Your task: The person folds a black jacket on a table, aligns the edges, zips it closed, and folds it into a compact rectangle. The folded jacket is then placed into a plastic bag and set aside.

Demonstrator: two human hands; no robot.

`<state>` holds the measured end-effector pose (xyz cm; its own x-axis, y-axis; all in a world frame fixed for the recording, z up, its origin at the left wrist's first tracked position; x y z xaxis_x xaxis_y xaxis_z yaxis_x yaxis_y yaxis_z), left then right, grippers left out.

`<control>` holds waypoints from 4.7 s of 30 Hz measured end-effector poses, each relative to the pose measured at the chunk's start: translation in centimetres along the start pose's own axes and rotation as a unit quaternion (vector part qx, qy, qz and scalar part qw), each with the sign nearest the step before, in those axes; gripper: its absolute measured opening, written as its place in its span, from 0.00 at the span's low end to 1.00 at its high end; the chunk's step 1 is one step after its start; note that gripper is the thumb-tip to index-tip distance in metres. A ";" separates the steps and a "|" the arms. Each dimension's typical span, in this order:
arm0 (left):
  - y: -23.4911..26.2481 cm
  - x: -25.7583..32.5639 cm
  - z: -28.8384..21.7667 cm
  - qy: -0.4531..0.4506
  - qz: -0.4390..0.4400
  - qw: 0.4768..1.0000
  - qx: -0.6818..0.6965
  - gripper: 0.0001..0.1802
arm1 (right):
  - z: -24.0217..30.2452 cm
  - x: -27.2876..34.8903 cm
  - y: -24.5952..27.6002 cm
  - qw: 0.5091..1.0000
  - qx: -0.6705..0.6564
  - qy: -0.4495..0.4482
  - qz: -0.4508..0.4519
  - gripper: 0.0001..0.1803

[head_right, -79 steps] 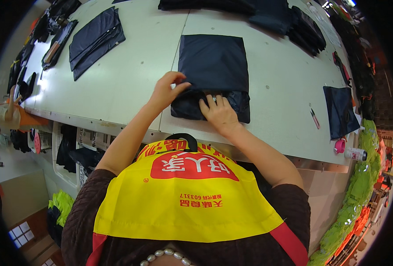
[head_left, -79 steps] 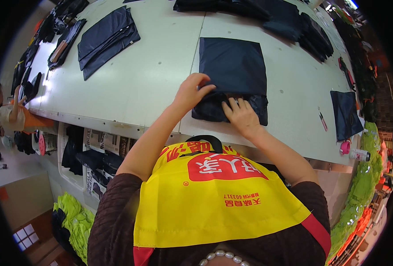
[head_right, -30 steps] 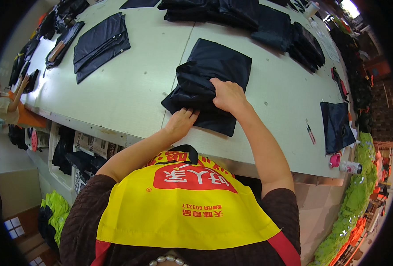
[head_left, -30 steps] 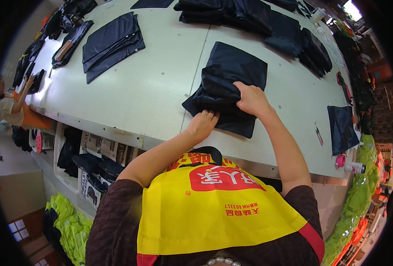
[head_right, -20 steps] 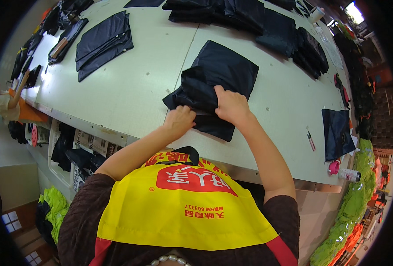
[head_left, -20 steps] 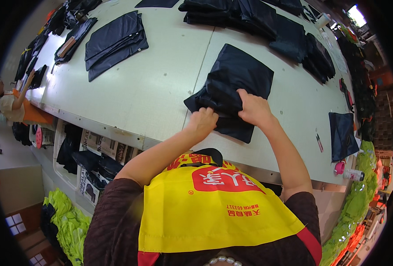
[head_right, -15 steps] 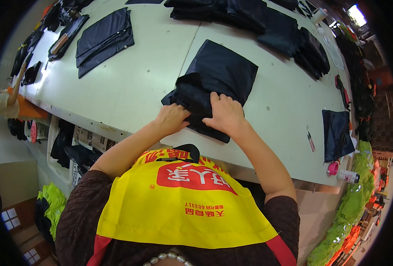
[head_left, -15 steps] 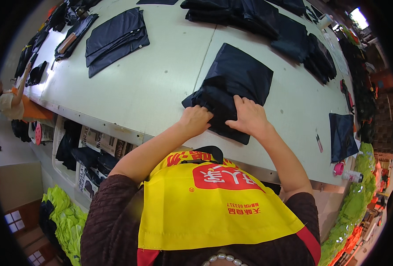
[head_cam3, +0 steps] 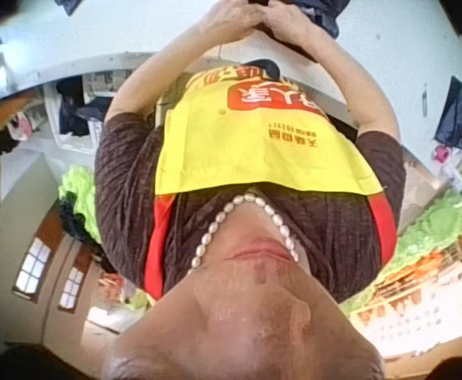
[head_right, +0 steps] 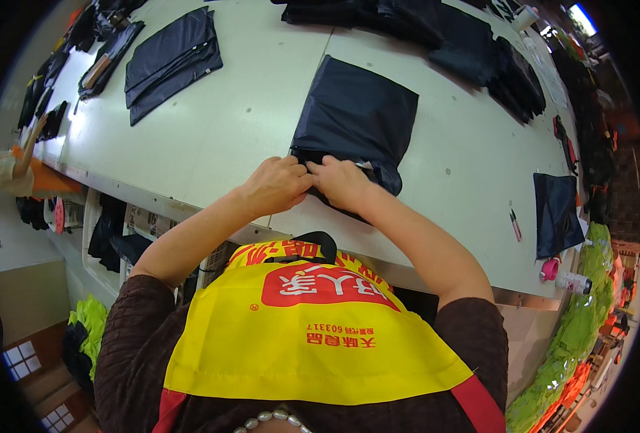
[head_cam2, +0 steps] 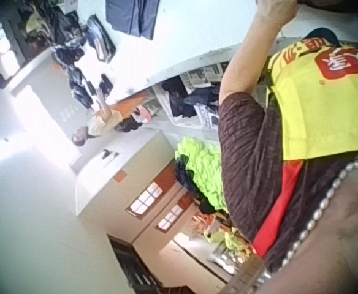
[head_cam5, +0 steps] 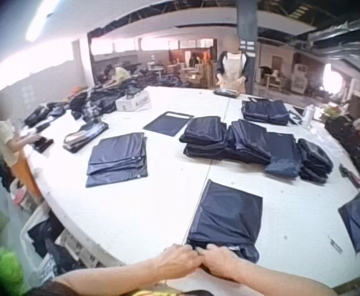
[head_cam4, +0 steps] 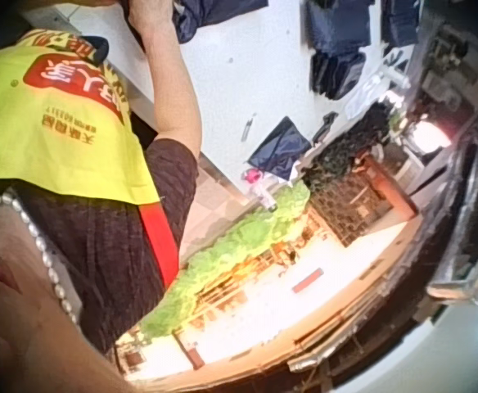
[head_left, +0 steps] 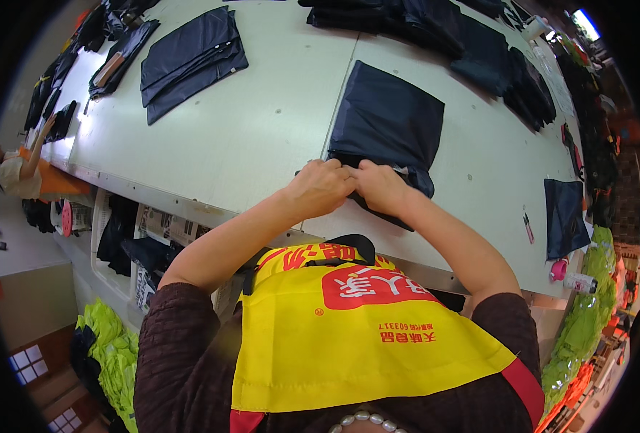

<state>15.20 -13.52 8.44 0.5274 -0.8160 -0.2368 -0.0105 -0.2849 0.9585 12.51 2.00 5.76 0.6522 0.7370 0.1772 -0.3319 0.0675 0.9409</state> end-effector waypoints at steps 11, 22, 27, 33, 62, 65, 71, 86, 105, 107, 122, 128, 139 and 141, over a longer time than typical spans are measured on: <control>-9.1 -7.9 -8.2 0.139 0.036 0.964 0.224 0.08 | -2.4 -5.1 -0.3 0.942 -0.324 -0.055 0.075 0.33; -6.2 -7.5 -8.3 0.141 -0.069 0.961 0.227 0.06 | -5.5 7.1 7.9 0.944 -0.280 -0.175 0.028 0.11; -5.1 -7.2 -9.4 0.102 -0.025 0.979 0.176 0.04 | -5.4 5.4 2.4 0.960 -0.195 -0.152 0.132 0.09; -2.3 -6.5 -7.1 0.110 0.145 0.982 0.050 0.11 | -3.7 7.1 1.8 0.992 -0.032 -0.087 0.088 0.06; -0.4 -5.1 1.3 -0.123 -0.197 0.970 0.071 0.07 | -1.4 6.4 3.4 0.932 0.036 -0.043 -0.357 0.04; -2.8 -5.0 2.1 -0.116 -0.184 0.965 0.148 0.07 | -1.3 7.4 2.6 0.932 -0.016 -0.090 -0.350 0.08; -4.3 -4.9 -0.3 -0.169 -0.168 0.967 0.094 0.06 | -3.5 8.7 -1.8 0.836 -0.212 -0.374 -0.340 0.26; -5.4 -3.4 0.1 0.042 -0.291 0.928 0.229 0.06 | -4.0 10.8 1.7 0.814 -0.253 -0.513 -0.100 0.22; -5.4 -3.3 0.0 0.042 -0.328 0.909 0.254 0.05 | -6.4 14.4 -2.4 0.686 -0.566 -0.451 -0.074 0.16; -5.6 -3.2 0.1 0.042 -0.332 0.908 0.252 0.05 | -6.0 14.5 -2.2 0.673 -0.580 -0.456 -0.059 0.16; -5.6 -3.2 -0.3 -0.009 -0.309 0.930 0.199 0.05 | -5.3 15.1 -1.3 0.713 -0.499 -0.480 -0.112 0.11; -6.0 -3.1 -0.8 -0.059 -0.278 0.950 0.130 0.05 | -5.9 15.0 -2.7 0.780 -0.465 -0.397 -0.132 0.10; -5.7 -3.2 -0.8 -0.052 -0.281 0.947 0.150 0.05 | -6.2 14.1 0.0 0.943 -0.187 -0.243 -0.128 0.04; -5.6 -3.2 -0.9 -0.052 -0.279 0.946 0.154 0.05 | -6.9 14.2 -0.3 0.946 -0.185 -0.244 -0.110 0.04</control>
<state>14.32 -8.87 3.94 0.4373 -0.5351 -0.7228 -0.0101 -0.8066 0.5910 17.19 17.14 5.97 0.9399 0.2857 0.1869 -0.3092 0.4803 0.8208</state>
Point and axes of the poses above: each hand's wrist, its own x-axis away from the middle knuckle, its own y-axis out of the back of the hand, z = x × y, the point moved 2 cm from there along -x, towards the middle knuckle, and after that the axes turned 8 degrees about -y, right-handed, at the moved point
